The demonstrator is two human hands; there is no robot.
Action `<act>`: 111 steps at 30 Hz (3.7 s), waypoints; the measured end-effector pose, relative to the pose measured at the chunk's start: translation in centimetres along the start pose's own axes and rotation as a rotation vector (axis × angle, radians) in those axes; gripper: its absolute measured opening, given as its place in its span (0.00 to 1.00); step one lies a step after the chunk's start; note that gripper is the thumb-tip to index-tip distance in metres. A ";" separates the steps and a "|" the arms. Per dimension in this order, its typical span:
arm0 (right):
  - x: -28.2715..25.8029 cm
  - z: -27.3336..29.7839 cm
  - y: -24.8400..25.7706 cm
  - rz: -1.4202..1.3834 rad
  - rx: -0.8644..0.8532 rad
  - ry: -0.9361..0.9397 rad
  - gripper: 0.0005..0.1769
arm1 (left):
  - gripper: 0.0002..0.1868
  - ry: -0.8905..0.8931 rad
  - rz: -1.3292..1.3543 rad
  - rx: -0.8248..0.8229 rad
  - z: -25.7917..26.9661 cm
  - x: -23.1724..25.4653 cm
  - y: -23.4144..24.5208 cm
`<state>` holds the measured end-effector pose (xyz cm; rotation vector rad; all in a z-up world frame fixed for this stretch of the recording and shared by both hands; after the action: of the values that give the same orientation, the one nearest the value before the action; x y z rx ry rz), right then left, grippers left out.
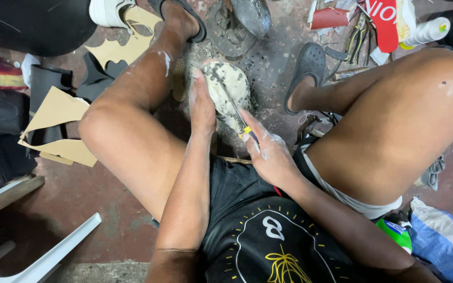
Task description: The person scrapes the bottom of a shoe sole using a tool while holding it in their lap. They repeatedly move the tool across the surface of the sole to remove material.
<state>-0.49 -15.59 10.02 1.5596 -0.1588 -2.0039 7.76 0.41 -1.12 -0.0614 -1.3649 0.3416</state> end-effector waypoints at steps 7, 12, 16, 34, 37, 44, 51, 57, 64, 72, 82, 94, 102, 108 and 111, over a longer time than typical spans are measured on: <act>0.0 0.6 -0.4 0.000 -0.048 -0.099 0.33 | 0.35 0.203 0.183 0.169 0.4 -2.7 0.9; 0.0 0.8 -0.7 0.042 -0.093 -0.124 0.33 | 0.37 0.066 -0.115 0.221 0.4 -1.6 1.9; -0.3 0.2 -0.7 -0.017 -0.049 -0.038 0.31 | 0.38 0.007 -0.147 0.134 0.6 -0.5 0.7; 0.1 0.5 -1.0 -0.010 -0.053 -0.089 0.31 | 0.33 -0.012 -0.168 0.169 1.4 0.0 0.4; 0.2 0.9 -0.9 0.028 -0.093 -0.170 0.32 | 0.34 -0.030 -0.197 0.183 1.3 0.2 0.4; 1.3 1.3 -0.5 -0.014 -0.100 -0.220 0.32 | 0.35 -0.118 -0.424 0.165 1.1 1.5 0.7; 1.1 0.4 -2.2 0.095 -0.045 -0.086 0.33 | 0.37 0.013 -0.343 0.249 0.9 -1.2 1.6; 0.8 0.1 -1.5 0.218 -0.065 -0.058 0.35 | 0.36 0.175 0.102 0.248 0.8 -3.8 1.5; 0.7 0.7 -1.3 0.079 -0.027 -0.027 0.33 | 0.36 -0.012 -0.154 0.156 0.9 -1.4 1.4; 0.9 0.2 -0.3 0.102 -0.052 -0.167 0.35 | 0.34 0.015 -0.247 0.121 1.7 -0.9 0.9; 0.3 0.8 0.1 0.054 -0.066 -0.096 0.34 | 0.35 -0.006 -0.103 0.028 0.7 -0.6 0.9; 0.8 0.2 1.1 0.134 -0.025 -0.134 0.33 | 0.31 0.183 -0.070 -0.078 1.2 -2.9 -0.2; 1.2 1.5 0.9 0.161 -0.020 -0.027 0.32 | 0.22 -0.063 -0.112 -0.126 0.5 0.5 -0.7; 1.2 1.0 0.3 0.403 -0.009 -0.013 0.35 | 0.18 0.060 -0.126 -0.073 1.0 -0.8 -1.3; 1.4 0.1 0.2 0.303 -0.022 -0.082 0.36 | 0.19 0.075 -0.303 -0.023 1.6 -0.8 -0.9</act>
<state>-0.74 -16.47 8.94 1.3496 -0.3813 -1.8238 6.27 -0.92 -1.33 0.1117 -1.2813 0.0686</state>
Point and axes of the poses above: each hand's wrist, its own z-axis away from the middle knuckle, its own y-axis out of the back of the hand, x = y × z, the point moved 7 cm from there along -z, towards the middle knuckle, and after that the axes turned 3 degrees about -z, right-handed, at the moved point
